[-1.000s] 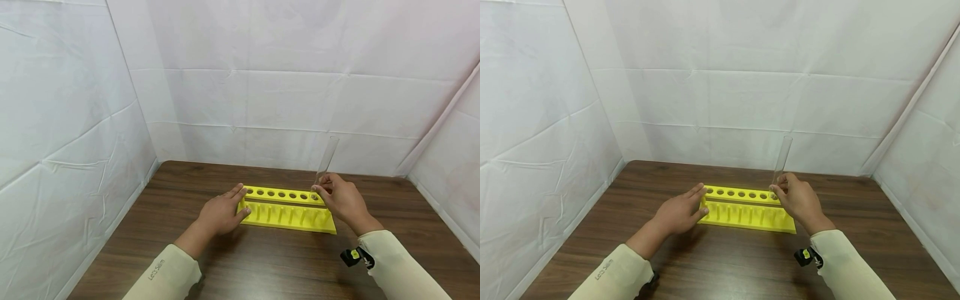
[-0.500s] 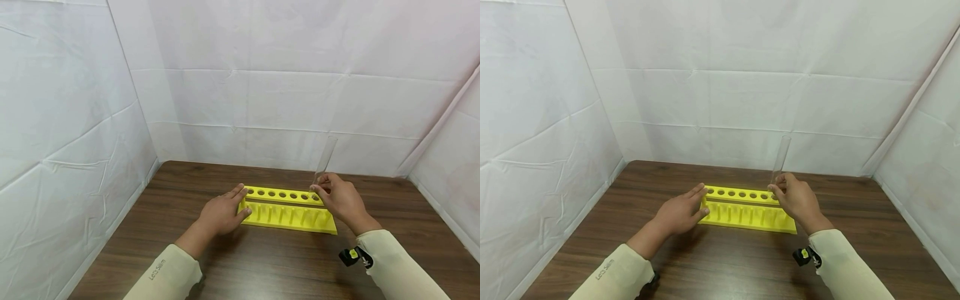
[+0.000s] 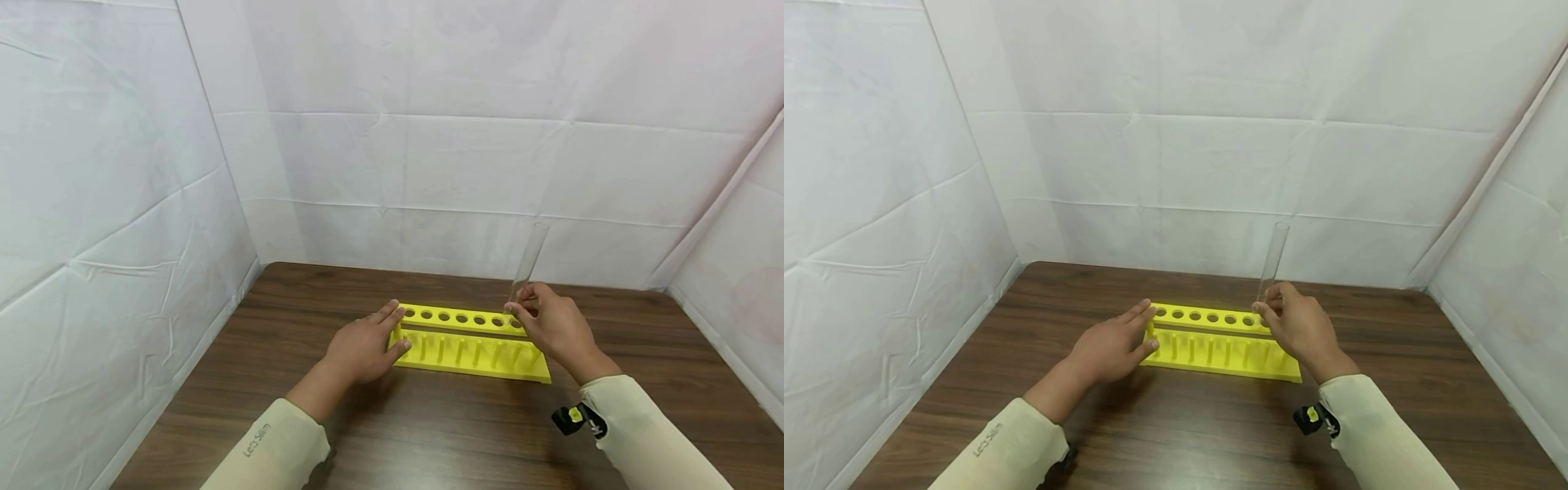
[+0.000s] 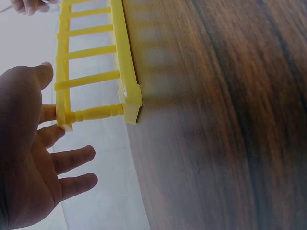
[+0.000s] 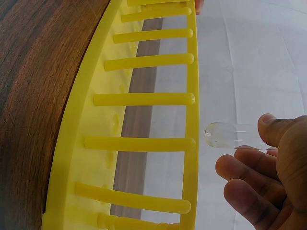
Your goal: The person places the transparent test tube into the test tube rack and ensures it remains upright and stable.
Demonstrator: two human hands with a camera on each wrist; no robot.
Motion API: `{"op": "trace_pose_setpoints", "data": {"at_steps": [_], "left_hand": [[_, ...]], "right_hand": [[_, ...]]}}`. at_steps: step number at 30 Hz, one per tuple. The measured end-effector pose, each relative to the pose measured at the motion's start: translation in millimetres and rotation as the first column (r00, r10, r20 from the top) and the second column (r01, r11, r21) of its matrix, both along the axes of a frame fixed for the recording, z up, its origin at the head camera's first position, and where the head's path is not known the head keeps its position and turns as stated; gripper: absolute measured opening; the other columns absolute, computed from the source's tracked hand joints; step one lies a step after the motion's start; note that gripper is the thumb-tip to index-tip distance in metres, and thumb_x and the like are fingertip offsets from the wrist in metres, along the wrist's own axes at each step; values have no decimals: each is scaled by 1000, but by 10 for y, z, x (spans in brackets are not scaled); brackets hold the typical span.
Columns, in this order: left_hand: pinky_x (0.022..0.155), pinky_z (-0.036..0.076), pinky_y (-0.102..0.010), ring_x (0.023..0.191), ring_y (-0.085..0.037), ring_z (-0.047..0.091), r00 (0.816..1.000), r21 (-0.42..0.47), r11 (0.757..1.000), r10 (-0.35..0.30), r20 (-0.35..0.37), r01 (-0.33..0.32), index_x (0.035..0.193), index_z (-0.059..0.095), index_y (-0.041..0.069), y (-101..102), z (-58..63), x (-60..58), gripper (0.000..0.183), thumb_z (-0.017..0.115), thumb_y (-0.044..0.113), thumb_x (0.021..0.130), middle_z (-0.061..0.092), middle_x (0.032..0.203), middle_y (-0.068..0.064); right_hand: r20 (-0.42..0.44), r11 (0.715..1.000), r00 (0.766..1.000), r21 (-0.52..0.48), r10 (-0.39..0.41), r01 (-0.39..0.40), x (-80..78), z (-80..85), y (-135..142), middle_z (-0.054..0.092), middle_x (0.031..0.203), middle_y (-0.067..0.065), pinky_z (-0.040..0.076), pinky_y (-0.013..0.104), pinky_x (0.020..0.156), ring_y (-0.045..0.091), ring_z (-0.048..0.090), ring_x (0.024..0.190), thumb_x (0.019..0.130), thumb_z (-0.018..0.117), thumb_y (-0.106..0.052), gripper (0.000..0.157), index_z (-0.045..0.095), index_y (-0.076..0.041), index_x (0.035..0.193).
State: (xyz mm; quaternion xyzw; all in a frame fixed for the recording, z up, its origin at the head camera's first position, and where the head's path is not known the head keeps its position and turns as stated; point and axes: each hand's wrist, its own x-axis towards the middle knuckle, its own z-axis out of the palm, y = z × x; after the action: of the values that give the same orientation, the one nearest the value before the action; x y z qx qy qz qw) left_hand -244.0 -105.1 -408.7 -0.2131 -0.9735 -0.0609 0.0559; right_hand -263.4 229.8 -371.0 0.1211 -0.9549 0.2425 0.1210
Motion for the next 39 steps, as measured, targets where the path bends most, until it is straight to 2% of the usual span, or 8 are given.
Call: {"op": "trace_pose_setpoints", "data": {"at_steps": [5,13,21,39], "left_hand": [[94,43,-46,123,-26,47,1000,8,1000,-12,-3,12,150,23,24,-8,5,9,68,28,62,95,15,155,5],[97,42,-45,122,-25,49,1000,13,1000,-15,-2,15,150,24,23,-11,9,13,67,29,61,95,15,155,5],[96,42,-45,124,-26,47,1000,9,1000,-10,10,10,151,23,23,-3,18,9,68,29,61,95,14,155,5],[97,41,-45,124,-25,47,1000,8,1000,0,9,0,150,23,24,20,7,-12,68,28,62,95,14,155,6]], "right_hand": [[-9,1000,1000,-3,3,-3,-17,-13,1,68,103,9,54,34,58,17,66,76,92,52,-51,45,53,-11,111],[-3,1000,1000,-5,3,-3,-23,-8,-23,68,101,8,53,33,57,15,65,74,92,53,-50,43,53,-11,111],[5,1000,1000,-16,-1,1,-15,-13,-41,67,96,4,53,34,58,21,66,81,91,53,-51,43,53,-12,111],[-9,1000,1000,18,-18,18,-36,27,-77,69,100,11,52,35,58,25,66,82,90,55,-50,42,54,-12,108]]}}
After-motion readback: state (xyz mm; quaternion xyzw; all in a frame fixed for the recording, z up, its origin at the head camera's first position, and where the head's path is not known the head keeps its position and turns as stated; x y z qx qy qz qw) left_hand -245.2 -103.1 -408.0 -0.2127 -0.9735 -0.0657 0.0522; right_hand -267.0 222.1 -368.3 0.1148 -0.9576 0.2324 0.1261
